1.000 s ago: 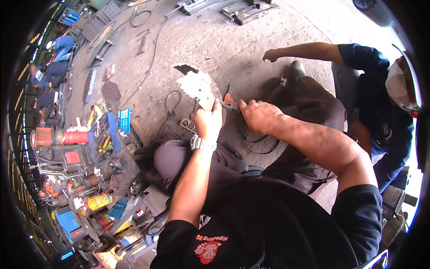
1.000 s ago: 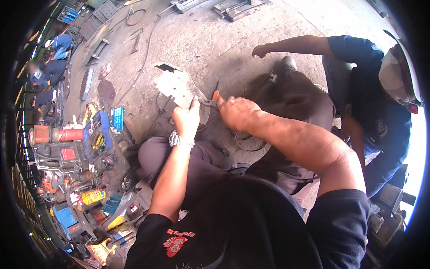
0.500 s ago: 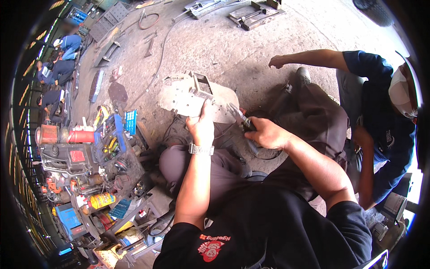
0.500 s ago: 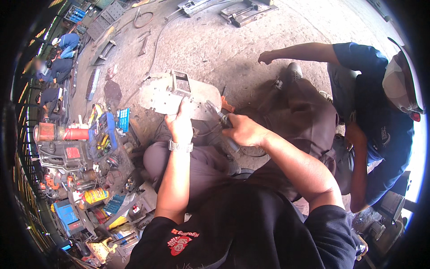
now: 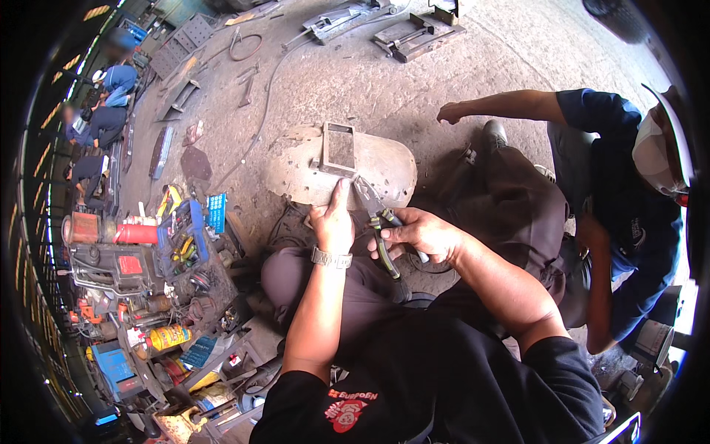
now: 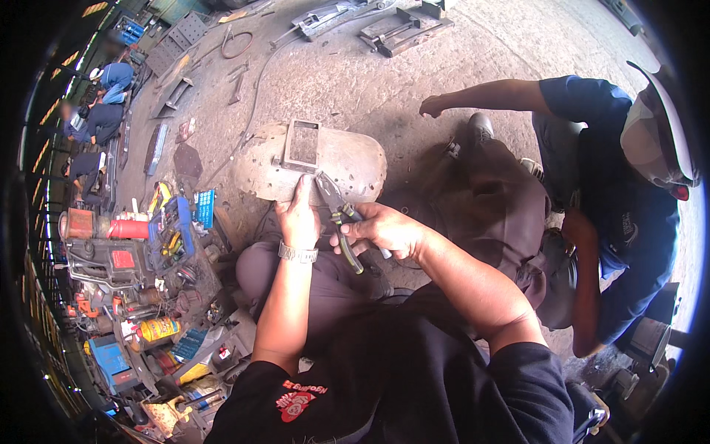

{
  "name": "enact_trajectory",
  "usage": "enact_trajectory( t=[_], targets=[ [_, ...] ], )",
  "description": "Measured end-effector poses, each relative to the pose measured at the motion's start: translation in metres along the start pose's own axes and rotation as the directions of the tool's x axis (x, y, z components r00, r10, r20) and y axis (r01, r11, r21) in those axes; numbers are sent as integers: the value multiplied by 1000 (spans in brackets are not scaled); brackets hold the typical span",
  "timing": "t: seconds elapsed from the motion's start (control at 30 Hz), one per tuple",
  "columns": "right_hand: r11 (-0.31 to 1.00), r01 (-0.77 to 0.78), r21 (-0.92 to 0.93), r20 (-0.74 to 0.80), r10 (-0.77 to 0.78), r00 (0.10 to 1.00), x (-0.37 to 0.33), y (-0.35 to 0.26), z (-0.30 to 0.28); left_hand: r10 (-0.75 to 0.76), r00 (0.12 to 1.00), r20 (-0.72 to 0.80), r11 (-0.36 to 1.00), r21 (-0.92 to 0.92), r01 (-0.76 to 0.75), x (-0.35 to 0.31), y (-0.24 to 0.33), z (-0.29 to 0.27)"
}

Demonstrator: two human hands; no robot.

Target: The person uses pliers to trim and shape a metal plate, repeatedly bending and cutting edges. They also use a handheld power tool to grind or smooth the surface of the metal piece.

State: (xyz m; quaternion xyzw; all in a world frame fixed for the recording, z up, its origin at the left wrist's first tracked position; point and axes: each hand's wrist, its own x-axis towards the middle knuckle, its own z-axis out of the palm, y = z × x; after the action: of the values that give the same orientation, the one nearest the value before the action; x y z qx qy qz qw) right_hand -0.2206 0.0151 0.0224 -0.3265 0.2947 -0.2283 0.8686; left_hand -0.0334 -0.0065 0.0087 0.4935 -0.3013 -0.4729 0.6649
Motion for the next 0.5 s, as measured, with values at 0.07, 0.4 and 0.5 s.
enact_trajectory(
  t=[0.07, 0.4, 0.5],
  targets=[
    [1000, -13, 14, 12, 12, 1000, -1, 2, 0, 19, 1000, -8, 1000, -13, -20, 1, -5, -2],
    [998, -19, 59, 48, 16, 999, -11, 2, 5, 184, 971, 156, 926, 303, -224, 3, -5, -18],
    [998, -17, 63, 37, 15, 999, -12, 1, 6, 206, 964, 168, 923, 295, -249, 2, -4, -19]
  ],
)
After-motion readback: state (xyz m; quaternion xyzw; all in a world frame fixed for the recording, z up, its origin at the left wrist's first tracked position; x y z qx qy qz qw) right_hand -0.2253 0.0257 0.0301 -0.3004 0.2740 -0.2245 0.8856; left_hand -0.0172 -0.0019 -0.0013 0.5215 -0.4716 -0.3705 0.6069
